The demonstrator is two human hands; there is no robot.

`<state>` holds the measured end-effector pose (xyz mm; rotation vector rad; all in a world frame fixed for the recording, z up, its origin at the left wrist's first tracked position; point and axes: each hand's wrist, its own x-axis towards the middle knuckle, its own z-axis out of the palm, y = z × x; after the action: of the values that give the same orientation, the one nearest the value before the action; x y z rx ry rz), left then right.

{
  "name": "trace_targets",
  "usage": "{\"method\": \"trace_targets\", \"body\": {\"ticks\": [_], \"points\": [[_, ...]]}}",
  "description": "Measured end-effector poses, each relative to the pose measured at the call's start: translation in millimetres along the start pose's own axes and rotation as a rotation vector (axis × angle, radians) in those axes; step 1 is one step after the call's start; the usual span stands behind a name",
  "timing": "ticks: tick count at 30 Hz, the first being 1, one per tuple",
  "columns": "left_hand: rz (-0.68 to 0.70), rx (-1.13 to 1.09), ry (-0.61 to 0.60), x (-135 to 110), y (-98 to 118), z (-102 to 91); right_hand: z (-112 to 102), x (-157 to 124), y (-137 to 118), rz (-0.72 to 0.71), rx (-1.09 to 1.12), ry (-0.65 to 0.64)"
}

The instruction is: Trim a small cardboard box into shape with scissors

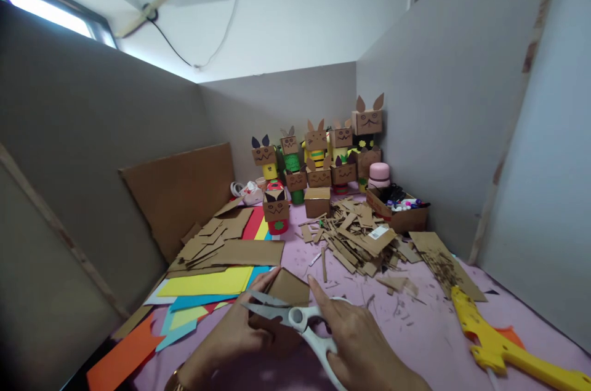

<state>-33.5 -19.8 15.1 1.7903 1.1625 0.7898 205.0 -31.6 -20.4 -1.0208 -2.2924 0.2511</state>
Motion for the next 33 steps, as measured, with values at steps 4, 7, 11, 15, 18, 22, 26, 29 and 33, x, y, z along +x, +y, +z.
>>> {"method": "trace_targets", "body": {"ticks": [4,7,11,15,18,22,26,29,33], "points": [[0.018,0.037,0.021,-0.7,-3.8,0.6,3.6,-1.4,-0.4,-0.020,-0.052,0.026],[0.019,0.047,0.023,-1.7,-3.8,1.4,2.8,-1.9,-2.2,-0.042,-0.095,0.032],[0.016,0.076,0.005,-2.2,-2.0,0.9,0.0,-2.6,-2.2,-0.120,-0.170,0.031],[0.031,0.074,0.042,-0.5,-1.3,2.2,-1.0,-2.6,-3.3,-0.144,-0.155,0.057],[-0.011,0.037,0.137,1.2,-0.8,3.2,0.2,-0.9,-4.8,-0.098,0.000,0.077],[0.122,0.183,0.317,2.1,-5.3,3.1,2.0,5.8,-0.6,0.263,0.271,0.091],[0.357,0.481,0.467,1.2,-13.0,4.4,1.6,14.5,9.5,0.602,0.467,0.184],[0.517,0.634,0.567,0.2,-13.2,8.3,4.1,18.9,12.3,0.634,0.708,0.202],[0.668,0.695,0.618,-1.3,-11.6,17.3,12.0,20.9,9.5,0.560,0.954,0.233]]}}
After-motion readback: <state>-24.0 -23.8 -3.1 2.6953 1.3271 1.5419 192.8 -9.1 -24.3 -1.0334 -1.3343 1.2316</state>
